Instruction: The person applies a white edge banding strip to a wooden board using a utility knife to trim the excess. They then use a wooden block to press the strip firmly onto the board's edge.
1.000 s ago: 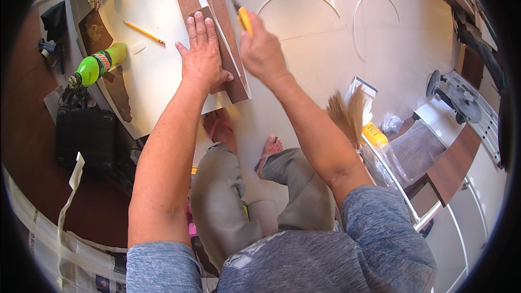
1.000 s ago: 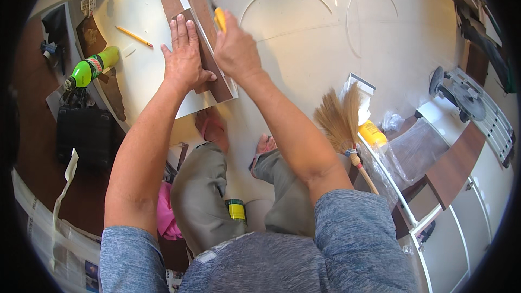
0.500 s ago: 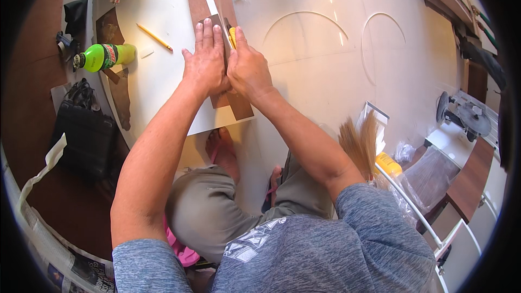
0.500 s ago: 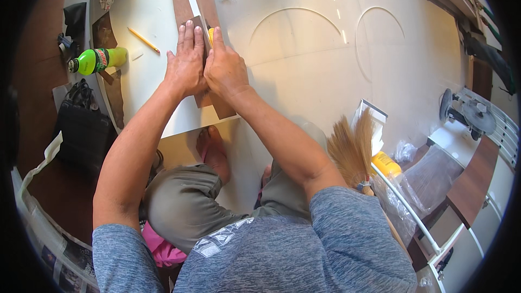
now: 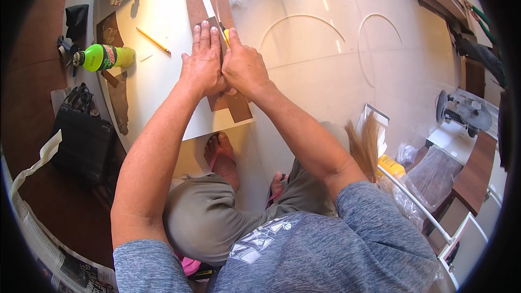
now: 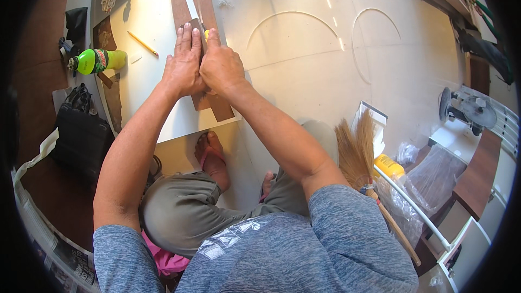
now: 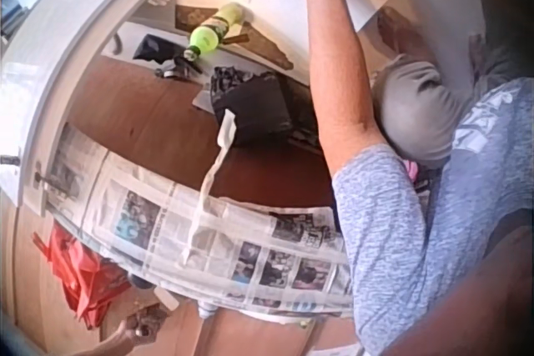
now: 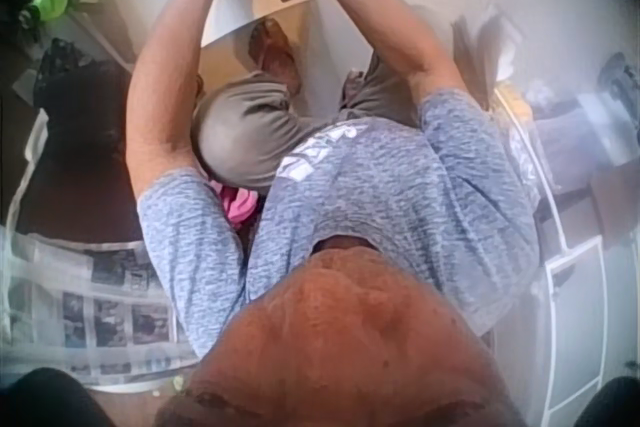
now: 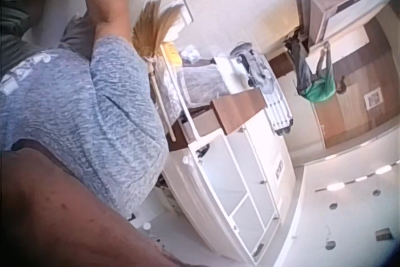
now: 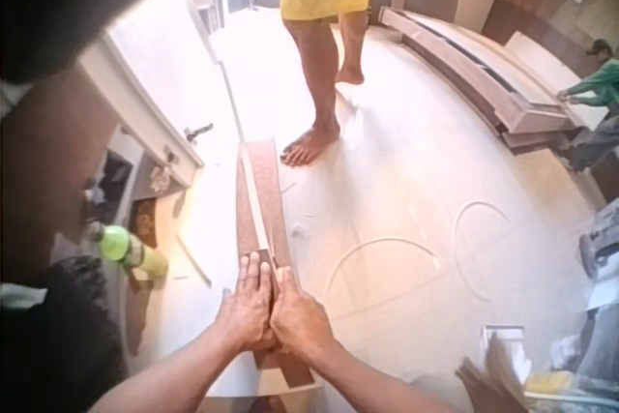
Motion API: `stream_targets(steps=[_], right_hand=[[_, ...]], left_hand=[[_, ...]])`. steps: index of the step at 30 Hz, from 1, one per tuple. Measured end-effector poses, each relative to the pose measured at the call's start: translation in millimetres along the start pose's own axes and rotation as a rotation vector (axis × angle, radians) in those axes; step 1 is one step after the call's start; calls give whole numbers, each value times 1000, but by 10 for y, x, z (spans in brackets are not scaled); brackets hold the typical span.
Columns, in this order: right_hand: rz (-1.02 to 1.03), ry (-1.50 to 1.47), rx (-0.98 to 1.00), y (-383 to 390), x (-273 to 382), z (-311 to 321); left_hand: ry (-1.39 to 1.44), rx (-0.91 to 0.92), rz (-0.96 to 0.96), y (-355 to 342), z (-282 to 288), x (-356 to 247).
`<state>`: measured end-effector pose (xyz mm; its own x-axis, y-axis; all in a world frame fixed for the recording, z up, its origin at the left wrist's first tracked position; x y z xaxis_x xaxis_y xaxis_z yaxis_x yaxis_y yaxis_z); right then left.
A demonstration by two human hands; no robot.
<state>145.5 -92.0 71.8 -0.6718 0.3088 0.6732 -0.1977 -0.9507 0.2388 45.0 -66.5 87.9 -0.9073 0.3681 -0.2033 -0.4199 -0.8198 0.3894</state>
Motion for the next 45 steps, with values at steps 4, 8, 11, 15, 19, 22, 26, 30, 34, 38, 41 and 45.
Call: stream_targets(steps=[4, 8, 11, 15, 19, 22, 26, 30, 34, 38, 41, 45], right_hand=[[-18, 91, 121, 14, 183, 66], [-15, 172, 154, -4, 225, 5], [-30, 174, 160, 34, 206, 18], [-94, 253, 340, 423, 148, 98], [-114, 229, 291, 582, 27, 258], [-105, 107, 120, 474, 39, 511], [-187, -256, -218, -148, -348, 597], [-285, -378, -284, -508, -601, 577], [-302, -541, -234, -503, -753, 424], [-38, -198, -227, 124, -360, 484], [29, -133, -119, 546, -291, 366], [77, -86, -68, 684, -239, 201]], left_hand=[[-11, 11, 9, 32, 8, 29], [-47, -18, -18, -25, -87, 65], [-28, -59, -17, -42, -97, 85], [-55, -64, 8, 3, -93, 89], [-61, 8, 27, 20, -9, 17], [-47, 22, 27, 24, 30, 19], [-19, 22, 40, 31, 15, 40], [-3, 34, 26, 9, 30, -42], [33, -14, -9, -16, -55, -13], [34, -87, -22, 37, -73, 128], [29, -130, -57, 3, -107, 103], [13, -143, -67, -31, -133, 78]])
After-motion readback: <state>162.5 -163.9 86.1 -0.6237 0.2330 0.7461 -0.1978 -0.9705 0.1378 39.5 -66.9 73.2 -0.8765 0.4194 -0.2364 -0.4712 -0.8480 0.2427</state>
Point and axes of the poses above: each hand's wrist, its own y-axis away from the middle knuckle, its own z-axis out of the back of the hand, x = y × z, the point moved 9 cm from there along -y, towards the middle knuckle, and after that the axes turned 5 degrees about -x, right-handed, at the moved point
